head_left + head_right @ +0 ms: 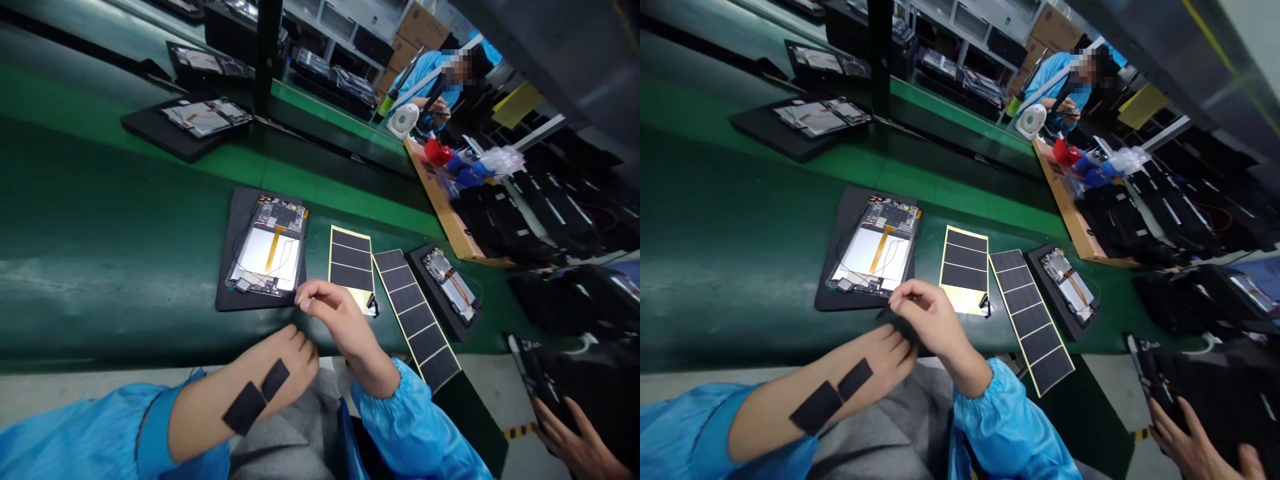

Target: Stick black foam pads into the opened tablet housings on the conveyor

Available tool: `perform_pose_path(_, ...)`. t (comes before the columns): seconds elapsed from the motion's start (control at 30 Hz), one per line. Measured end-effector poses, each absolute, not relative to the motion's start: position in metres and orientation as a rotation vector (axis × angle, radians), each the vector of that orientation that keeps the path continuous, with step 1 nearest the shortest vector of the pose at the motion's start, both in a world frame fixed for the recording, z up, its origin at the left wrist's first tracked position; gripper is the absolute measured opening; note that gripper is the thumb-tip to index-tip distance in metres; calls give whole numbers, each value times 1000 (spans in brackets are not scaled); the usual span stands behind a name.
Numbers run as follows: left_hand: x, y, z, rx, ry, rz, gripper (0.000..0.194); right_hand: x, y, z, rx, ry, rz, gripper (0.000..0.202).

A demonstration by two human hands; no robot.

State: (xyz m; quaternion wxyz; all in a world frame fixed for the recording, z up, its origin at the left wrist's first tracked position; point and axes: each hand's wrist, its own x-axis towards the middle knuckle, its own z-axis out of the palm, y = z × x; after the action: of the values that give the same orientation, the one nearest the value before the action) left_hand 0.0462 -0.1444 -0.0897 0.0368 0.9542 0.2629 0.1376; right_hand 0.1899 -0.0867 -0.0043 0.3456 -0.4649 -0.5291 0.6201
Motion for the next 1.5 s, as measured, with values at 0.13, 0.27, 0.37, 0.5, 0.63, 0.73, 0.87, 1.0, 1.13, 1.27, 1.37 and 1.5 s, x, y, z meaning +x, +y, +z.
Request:
perform_pose_path(0.13,17,-145,-76,2965,740,546,18,195,-81,-9,-1253,-1386,1495,10)
perform_pose_path(0.27,-27,-120,-71,2784,1001,807,22,203,-75,-19,-1381,-1233,1313,16)
perform_pose_path(0.37,-51,-98,-81,2685,1402,869,29,195,-78,-33,-1397,-1180,1145,30)
perform_pose_path(0.5,-55,-90,-91,2590,1502,873,28,172,-93,-55,-1403,-1264,873,39)
perform_pose_path(0.63,-33,-97,-75,2223,1447,1140,20,159,-107,-63,-1342,-1226,925,35)
perform_pose_path(0.73,-8,-100,-61,1829,1389,1226,23,157,-110,-59,-1262,-1123,1133,43)
perform_pose_path(0.87,13,-98,-58,1685,1340,1249,22,159,-103,-55,-1221,-930,1281,44)
perform_pose_path(1.0,5,-95,-66,1868,1354,1241,18,166,-94,-55,-1230,-880,1278,46)
perform_pose_path(1.13,-11,-88,-77,2320,1365,1212,17,174,-93,-55,-1299,-1020,1141,44)
perform_pose_path(1.27,-24,-73,-84,2728,1161,956,25,178,-92,-63,-1309,-1321,848,43)
perform_pose_path(1.37,-38,-61,-83,2832,1049,903,23,178,-84,-75,-1137,-1551,618,47)
perform_pose_path(1.5,-54,-52,-81,2858,984,867,26,179,-73,-81,-961,-1844,410,45)
